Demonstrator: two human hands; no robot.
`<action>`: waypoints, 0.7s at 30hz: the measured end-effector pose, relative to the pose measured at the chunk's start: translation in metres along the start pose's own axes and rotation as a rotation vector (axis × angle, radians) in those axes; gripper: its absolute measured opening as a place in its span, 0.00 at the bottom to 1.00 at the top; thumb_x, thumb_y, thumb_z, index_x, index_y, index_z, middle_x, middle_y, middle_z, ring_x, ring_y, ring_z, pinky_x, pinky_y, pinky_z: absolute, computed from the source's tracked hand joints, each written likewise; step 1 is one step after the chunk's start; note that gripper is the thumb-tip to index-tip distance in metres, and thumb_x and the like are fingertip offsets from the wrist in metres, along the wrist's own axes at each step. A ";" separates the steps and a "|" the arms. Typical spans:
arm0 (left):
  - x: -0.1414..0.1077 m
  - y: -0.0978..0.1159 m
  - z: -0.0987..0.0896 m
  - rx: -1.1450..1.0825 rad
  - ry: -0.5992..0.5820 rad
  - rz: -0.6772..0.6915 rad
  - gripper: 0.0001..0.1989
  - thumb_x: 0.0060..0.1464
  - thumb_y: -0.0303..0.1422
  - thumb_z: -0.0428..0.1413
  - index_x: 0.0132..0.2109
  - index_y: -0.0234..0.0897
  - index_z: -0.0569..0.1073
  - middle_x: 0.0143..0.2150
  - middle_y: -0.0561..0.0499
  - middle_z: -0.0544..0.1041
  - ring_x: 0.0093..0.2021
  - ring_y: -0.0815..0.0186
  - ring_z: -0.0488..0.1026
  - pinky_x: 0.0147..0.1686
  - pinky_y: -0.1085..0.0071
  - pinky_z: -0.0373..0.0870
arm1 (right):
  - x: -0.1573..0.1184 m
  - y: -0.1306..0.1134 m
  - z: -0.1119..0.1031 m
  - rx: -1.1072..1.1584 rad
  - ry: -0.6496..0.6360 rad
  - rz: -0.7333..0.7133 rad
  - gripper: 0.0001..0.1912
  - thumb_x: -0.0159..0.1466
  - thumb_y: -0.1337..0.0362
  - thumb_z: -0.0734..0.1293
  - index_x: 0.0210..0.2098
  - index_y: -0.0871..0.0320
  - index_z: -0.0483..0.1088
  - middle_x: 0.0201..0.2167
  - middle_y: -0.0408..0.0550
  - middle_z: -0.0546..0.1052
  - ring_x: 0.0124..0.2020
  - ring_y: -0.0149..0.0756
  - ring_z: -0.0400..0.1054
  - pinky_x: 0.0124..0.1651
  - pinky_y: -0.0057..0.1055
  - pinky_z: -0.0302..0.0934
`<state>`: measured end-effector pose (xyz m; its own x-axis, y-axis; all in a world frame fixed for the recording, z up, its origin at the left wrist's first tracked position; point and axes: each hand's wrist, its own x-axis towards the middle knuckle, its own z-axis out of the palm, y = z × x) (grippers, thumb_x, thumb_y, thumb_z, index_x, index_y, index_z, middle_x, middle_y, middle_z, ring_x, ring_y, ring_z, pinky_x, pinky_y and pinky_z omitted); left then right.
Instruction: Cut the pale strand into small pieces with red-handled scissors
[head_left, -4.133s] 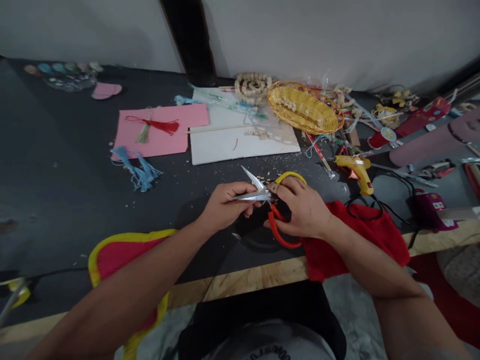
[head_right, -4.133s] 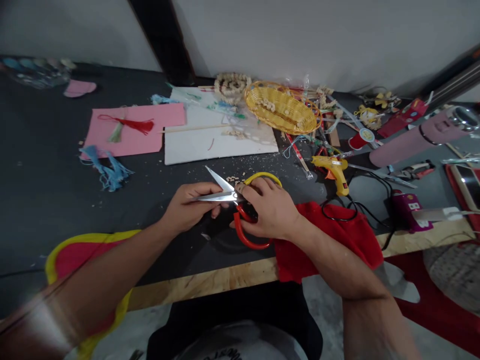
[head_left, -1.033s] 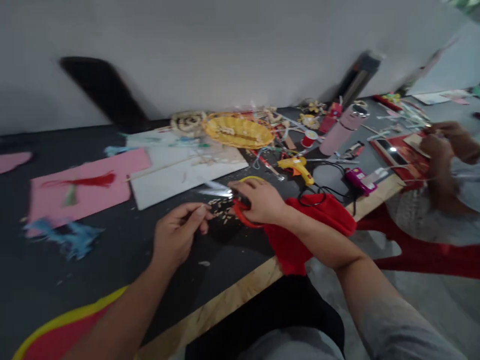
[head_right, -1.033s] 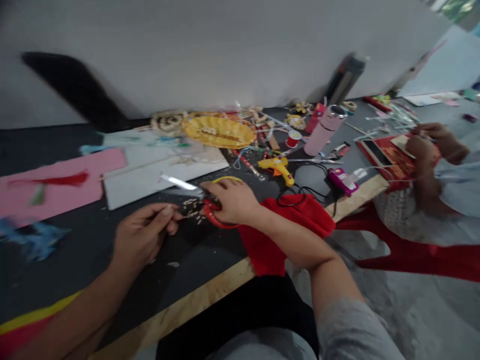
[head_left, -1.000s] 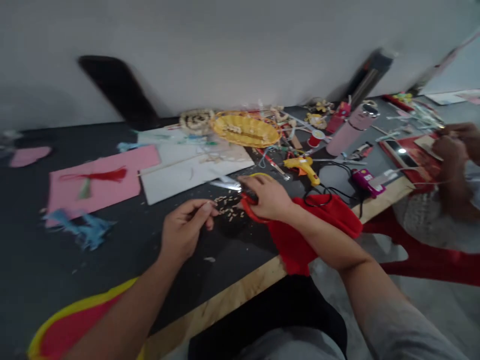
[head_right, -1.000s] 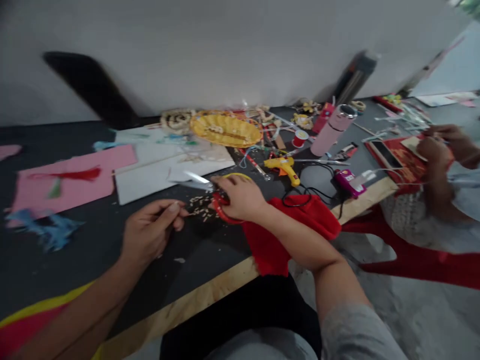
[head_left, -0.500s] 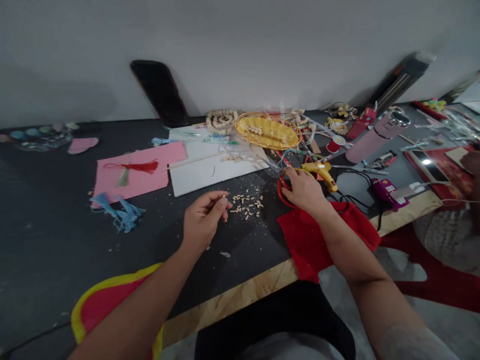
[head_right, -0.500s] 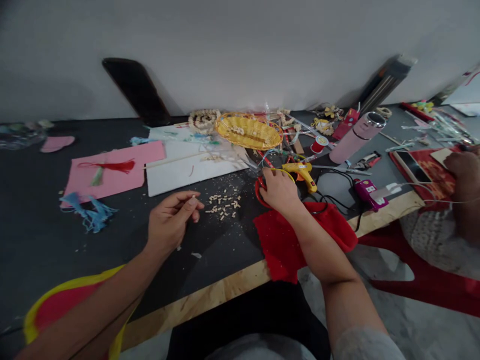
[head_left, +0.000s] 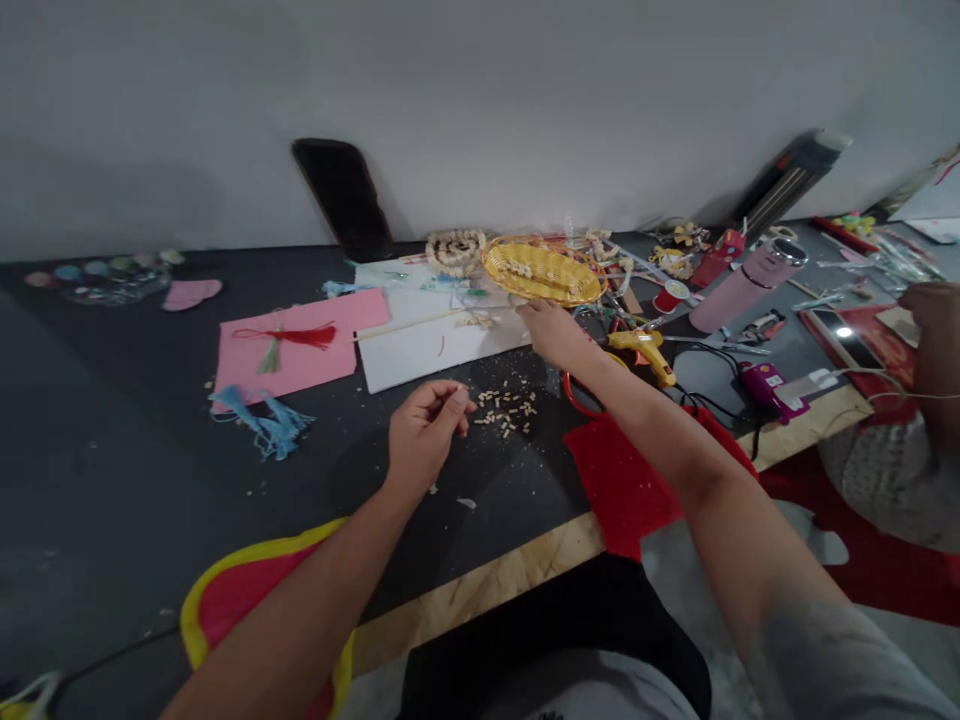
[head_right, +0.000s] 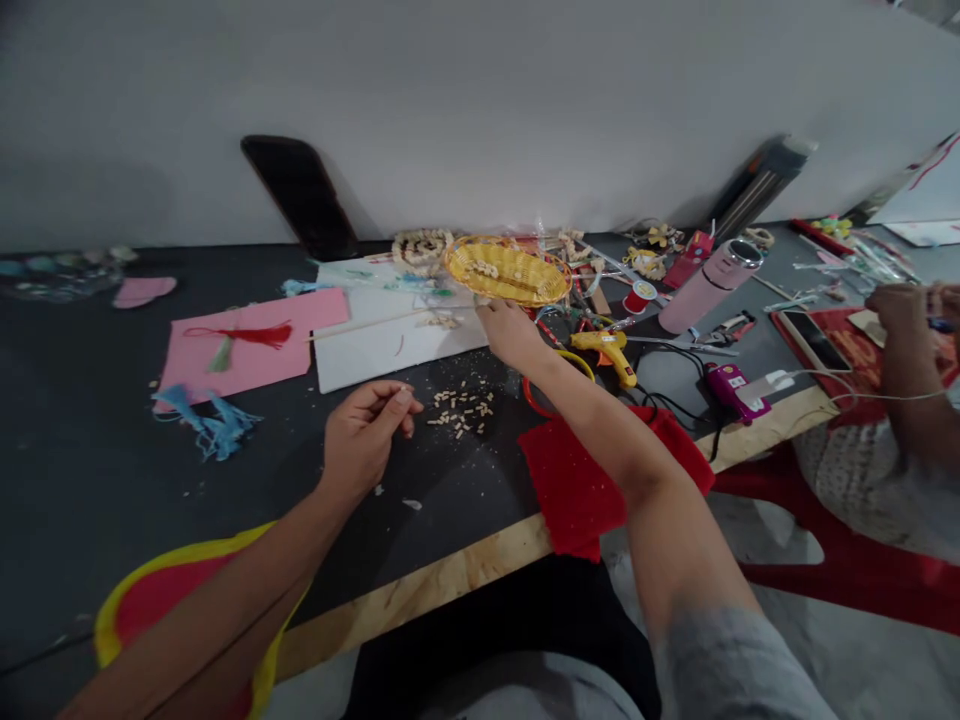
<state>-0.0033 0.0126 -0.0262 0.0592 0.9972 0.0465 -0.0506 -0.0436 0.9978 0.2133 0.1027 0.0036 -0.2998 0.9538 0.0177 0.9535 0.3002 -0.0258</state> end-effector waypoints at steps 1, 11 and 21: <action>0.000 0.000 0.000 -0.001 0.006 0.000 0.09 0.52 0.35 0.60 0.36 0.33 0.73 0.26 0.54 0.75 0.19 0.75 0.66 0.21 0.78 0.65 | 0.008 -0.001 0.004 -0.008 -0.003 0.015 0.19 0.63 0.79 0.55 0.50 0.68 0.68 0.49 0.63 0.73 0.52 0.44 0.66 0.56 0.39 0.57; 0.002 0.000 0.002 0.026 -0.010 -0.023 0.09 0.51 0.36 0.60 0.36 0.34 0.74 0.26 0.52 0.76 0.19 0.74 0.66 0.20 0.77 0.65 | 0.016 -0.010 0.005 0.005 0.046 0.008 0.15 0.64 0.79 0.55 0.43 0.71 0.71 0.44 0.65 0.74 0.48 0.42 0.68 0.50 0.37 0.59; 0.003 0.001 -0.003 0.240 -0.103 -0.024 0.11 0.49 0.36 0.60 0.38 0.35 0.77 0.26 0.52 0.78 0.22 0.70 0.70 0.23 0.75 0.67 | -0.058 -0.038 -0.003 0.167 -0.019 -0.240 0.09 0.66 0.70 0.60 0.41 0.59 0.73 0.37 0.47 0.76 0.40 0.33 0.70 0.45 0.27 0.62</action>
<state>-0.0057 0.0157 -0.0255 0.1598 0.9870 0.0154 0.1895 -0.0460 0.9808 0.1943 0.0354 0.0067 -0.5185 0.8547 0.0244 0.8375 0.5134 -0.1871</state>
